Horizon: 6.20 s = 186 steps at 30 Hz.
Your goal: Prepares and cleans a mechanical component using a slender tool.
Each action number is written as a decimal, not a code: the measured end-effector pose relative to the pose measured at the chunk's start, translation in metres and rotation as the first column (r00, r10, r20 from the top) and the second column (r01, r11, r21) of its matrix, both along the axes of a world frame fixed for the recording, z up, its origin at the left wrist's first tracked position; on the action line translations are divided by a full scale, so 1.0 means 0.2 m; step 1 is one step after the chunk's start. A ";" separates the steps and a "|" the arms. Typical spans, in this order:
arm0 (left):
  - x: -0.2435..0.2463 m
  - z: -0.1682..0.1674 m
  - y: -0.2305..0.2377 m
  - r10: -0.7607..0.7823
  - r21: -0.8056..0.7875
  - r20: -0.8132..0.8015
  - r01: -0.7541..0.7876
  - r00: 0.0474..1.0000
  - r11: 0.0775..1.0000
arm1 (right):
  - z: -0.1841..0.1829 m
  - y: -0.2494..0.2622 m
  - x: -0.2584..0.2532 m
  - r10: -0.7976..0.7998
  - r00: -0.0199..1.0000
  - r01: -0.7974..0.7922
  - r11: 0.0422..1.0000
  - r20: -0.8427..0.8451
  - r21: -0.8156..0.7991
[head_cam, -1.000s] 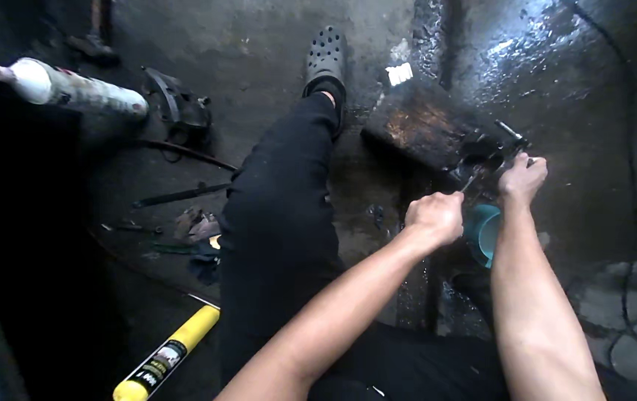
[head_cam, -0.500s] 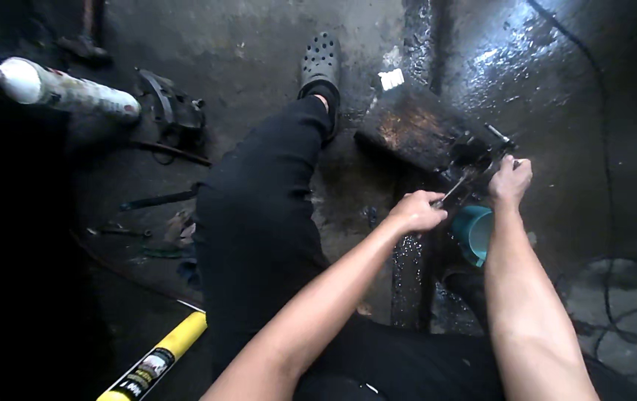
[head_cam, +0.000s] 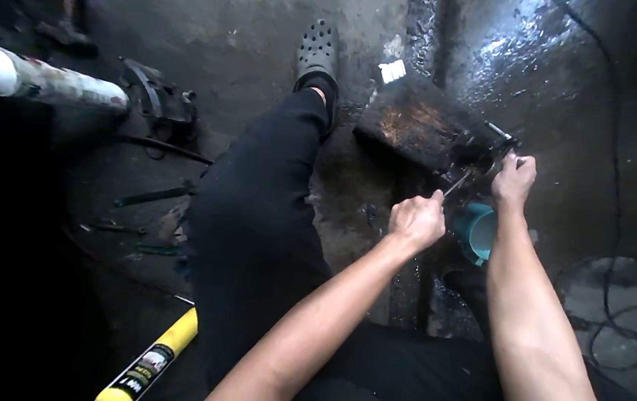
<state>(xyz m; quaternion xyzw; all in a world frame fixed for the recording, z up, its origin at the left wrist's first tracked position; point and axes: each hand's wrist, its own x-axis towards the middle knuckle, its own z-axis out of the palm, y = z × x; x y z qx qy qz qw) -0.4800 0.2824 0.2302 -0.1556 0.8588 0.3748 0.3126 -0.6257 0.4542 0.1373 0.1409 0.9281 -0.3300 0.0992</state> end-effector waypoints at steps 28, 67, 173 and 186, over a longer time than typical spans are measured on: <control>0.04 -0.29 -0.03 0.101 0.148 -0.099 -0.086 0.990 0.985 | 0.05 -0.02 -0.13 -0.025 0.986 0.021 1.000 0.163 0.023; -0.11 -0.01 -0.10 -0.074 0.016 0.149 0.072 0.986 0.997 | 0.05 -0.03 -0.18 -0.061 0.968 0.056 0.998 0.242 0.027; -0.23 0.41 0.03 -0.484 -0.197 0.217 0.524 0.848 0.829 | 0.04 -0.05 0.00 -0.094 0.996 0.093 0.995 -0.008 -0.042; -0.32 0.76 -0.15 -0.560 -0.322 0.175 0.585 0.810 0.745 | 0.04 -0.05 0.02 -0.086 0.996 0.086 0.996 -0.021 -0.008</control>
